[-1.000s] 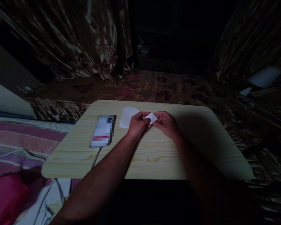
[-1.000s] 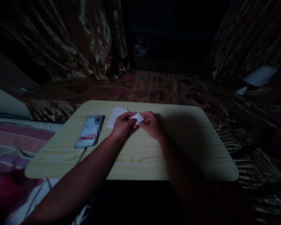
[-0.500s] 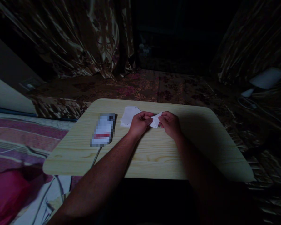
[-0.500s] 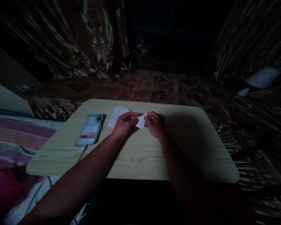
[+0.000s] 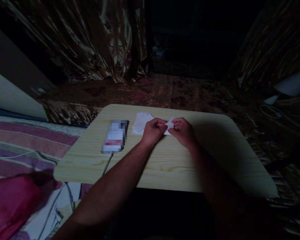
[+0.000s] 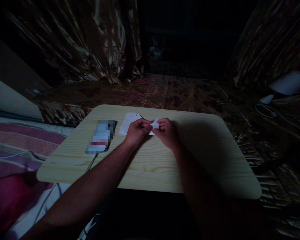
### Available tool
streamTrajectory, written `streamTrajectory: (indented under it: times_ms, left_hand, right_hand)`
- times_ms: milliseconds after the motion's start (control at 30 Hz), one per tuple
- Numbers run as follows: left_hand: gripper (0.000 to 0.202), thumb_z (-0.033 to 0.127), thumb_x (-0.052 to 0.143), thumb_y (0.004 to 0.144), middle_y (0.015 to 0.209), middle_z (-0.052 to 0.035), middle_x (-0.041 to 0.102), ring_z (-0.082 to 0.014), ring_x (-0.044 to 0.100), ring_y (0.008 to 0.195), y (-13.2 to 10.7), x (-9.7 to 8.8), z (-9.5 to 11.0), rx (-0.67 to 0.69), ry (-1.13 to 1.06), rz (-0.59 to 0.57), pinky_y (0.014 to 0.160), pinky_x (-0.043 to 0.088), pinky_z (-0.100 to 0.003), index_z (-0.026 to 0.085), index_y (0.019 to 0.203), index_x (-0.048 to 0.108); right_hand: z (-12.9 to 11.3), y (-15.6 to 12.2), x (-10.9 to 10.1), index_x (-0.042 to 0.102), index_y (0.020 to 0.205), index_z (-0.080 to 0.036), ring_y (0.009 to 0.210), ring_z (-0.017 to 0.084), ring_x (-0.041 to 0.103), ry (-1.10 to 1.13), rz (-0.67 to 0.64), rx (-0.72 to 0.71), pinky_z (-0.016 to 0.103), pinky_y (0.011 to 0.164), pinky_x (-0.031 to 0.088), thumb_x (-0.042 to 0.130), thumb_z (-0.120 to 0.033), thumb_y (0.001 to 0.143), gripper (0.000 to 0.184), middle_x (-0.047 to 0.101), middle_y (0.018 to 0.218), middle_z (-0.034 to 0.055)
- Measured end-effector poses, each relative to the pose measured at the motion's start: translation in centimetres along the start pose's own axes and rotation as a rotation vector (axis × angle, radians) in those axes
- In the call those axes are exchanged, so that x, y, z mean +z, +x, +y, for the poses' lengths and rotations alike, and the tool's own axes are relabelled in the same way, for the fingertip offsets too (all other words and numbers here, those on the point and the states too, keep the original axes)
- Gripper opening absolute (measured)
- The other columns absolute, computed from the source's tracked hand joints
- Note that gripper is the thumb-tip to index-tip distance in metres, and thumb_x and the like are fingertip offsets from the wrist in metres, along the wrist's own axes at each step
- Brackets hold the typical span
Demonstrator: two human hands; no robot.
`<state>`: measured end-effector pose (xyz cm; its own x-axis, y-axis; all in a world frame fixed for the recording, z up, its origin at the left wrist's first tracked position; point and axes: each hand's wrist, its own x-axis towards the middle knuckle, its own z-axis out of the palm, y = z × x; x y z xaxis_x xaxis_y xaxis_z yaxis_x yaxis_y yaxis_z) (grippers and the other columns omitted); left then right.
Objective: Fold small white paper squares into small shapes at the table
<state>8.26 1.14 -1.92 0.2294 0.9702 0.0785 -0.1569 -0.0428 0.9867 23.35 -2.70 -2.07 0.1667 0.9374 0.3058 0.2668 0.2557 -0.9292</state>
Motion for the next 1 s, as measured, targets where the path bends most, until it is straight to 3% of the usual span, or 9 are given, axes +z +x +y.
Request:
streamTrajectory:
  times_ms: [167,400,600,733,800,1000]
  left_hand:
    - [0.025,0.026,0.077,0.06,0.061,0.0012,0.062,-0.0081,0.05,0.049,0.0,0.0,0.1,0.01,-0.006,0.014,0.049,0.039,-0.021,0.014,0.08,0.065]
    - [0.026,0.029,0.076,0.064,0.062,0.0006,0.063,-0.008,0.05,0.049,-0.1,0.0,0.1,0.034,0.013,0.007,0.048,0.039,-0.021,0.014,0.084,0.068]
    - [0.031,0.027,0.075,0.064,0.067,-0.0015,0.066,-0.0102,0.055,0.054,-0.2,0.1,0.1,0.027,0.014,-0.019,0.052,0.042,-0.022,0.013,0.092,0.07]
    - [0.03,0.022,0.073,0.062,0.068,-0.0004,0.066,-0.0101,0.056,0.055,-0.2,0.2,0.1,0.024,-0.006,-0.006,0.054,0.044,-0.022,0.013,0.091,0.07]
    - [0.029,0.02,0.072,0.062,0.068,0.0003,0.066,-0.0096,0.055,0.056,-0.2,0.2,0.0,0.035,-0.009,-0.004,0.055,0.043,-0.022,0.013,0.09,0.07]
    - [0.022,0.02,0.069,0.065,0.066,0.0012,0.063,-0.0086,0.052,0.056,-0.2,0.2,-0.4,0.086,0.048,-0.022,0.054,0.04,-0.021,0.015,0.087,0.071]
  right_hand:
    - [0.5,0.1,0.1,0.057,0.098,-0.021,0.069,0.015,0.063,-0.125,0.039,-0.03,0.028,0.063,0.052,0.076,-0.03,0.063,0.04,0.066,0.085,0.0017]
    - [0.1,0.1,0.1,0.055,0.1,-0.02,0.077,0.017,0.066,-0.075,0.076,-0.003,0.031,0.071,0.054,0.073,-0.035,0.068,0.04,0.068,0.091,0.0053]
    - [-0.3,-0.2,-0.2,0.054,0.119,-0.02,0.073,0.018,0.066,-0.129,0.05,-0.008,0.031,0.068,0.053,0.054,-0.038,0.086,0.037,0.072,0.095,0.0073]
    - [-0.3,-0.2,-0.5,0.053,0.128,-0.018,0.055,0.016,0.059,-0.212,0.055,-0.017,0.03,0.058,0.049,0.043,-0.035,0.091,0.042,0.069,0.075,0.0035]
    - [0.0,-0.1,-0.5,0.051,0.132,-0.018,0.053,0.015,0.058,-0.214,0.054,-0.017,0.03,0.056,0.049,0.043,-0.033,0.09,0.046,0.067,0.07,0.0018]
    - [0.7,0.1,-0.2,0.051,0.133,-0.017,0.066,0.016,0.063,-0.142,0.039,-0.001,0.028,0.06,0.052,0.056,-0.029,0.079,0.055,0.07,0.084,0.0034]
